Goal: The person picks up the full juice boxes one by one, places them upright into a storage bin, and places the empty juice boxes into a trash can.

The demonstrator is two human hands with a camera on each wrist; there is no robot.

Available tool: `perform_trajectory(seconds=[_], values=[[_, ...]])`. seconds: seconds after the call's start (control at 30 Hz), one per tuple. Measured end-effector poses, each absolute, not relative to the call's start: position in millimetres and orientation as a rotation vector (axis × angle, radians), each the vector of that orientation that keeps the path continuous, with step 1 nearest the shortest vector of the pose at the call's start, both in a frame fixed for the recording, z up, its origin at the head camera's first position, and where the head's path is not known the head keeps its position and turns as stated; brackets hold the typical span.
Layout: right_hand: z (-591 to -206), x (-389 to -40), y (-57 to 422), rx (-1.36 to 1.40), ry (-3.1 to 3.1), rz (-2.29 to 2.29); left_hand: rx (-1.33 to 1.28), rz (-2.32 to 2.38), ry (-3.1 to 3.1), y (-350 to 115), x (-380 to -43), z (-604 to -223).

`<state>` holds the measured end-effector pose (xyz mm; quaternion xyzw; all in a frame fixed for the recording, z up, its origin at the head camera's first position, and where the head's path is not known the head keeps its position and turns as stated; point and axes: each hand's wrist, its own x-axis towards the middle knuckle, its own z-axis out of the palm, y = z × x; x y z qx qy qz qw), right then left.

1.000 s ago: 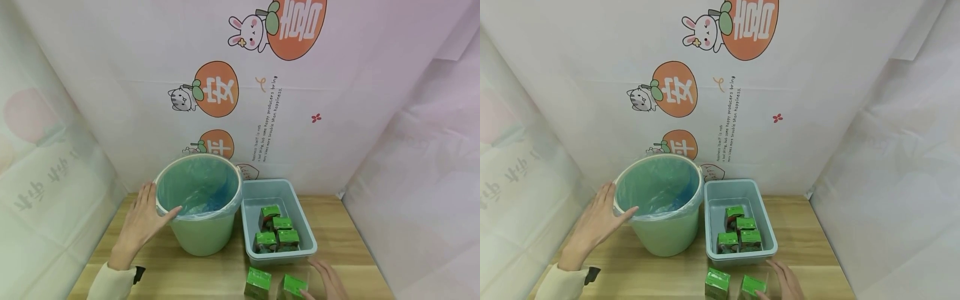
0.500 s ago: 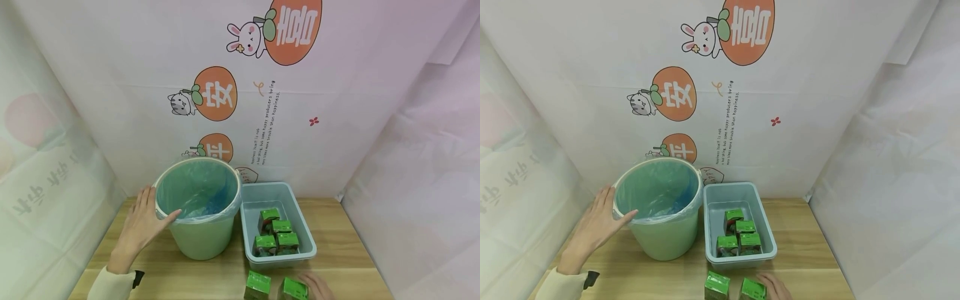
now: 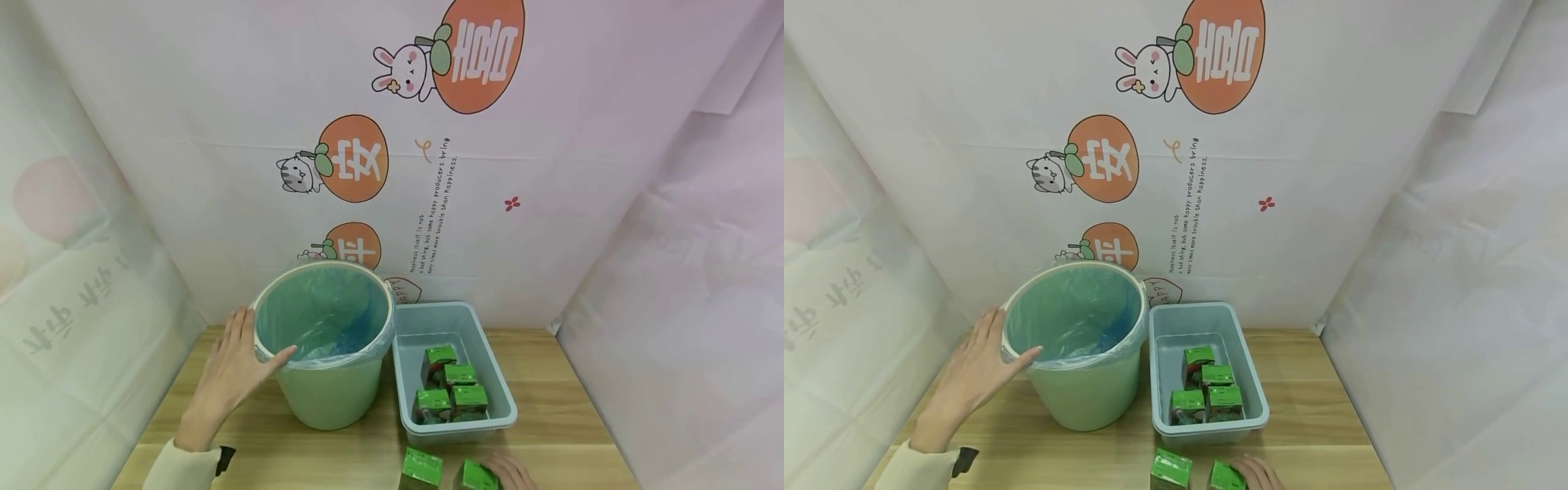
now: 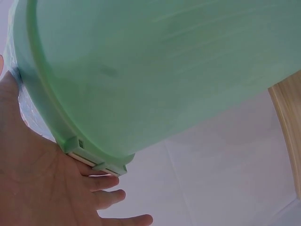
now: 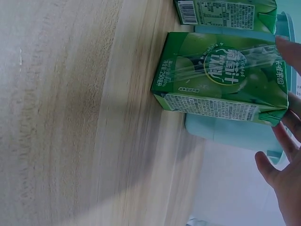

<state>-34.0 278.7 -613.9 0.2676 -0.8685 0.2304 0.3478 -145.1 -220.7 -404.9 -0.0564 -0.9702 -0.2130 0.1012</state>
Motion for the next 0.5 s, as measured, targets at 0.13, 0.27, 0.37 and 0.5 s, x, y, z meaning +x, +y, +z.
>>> perform_trajectory(seconds=[0.13, 0.27, 0.37, 0.5], values=[[-610.8, -36.7, 278.1, 0.702, -2.249, 0.510, -0.170, -0.630, -2.863, -220.8, -145.7, -404.6], [-610.1, -41.7, 280.0, 0.773, -2.192, 0.423, -0.170, -0.627, -2.862, -220.0, -145.1, -403.8], [-609.7, -42.6, 281.4, 0.790, -2.193, 0.406, -0.169, -0.624, -2.857, -219.1, -144.8, -403.4], [-608.4, -42.3, 283.1, 0.785, -2.218, 0.418, -0.165, -0.617, -2.862, -218.8, -143.9, -403.7]])
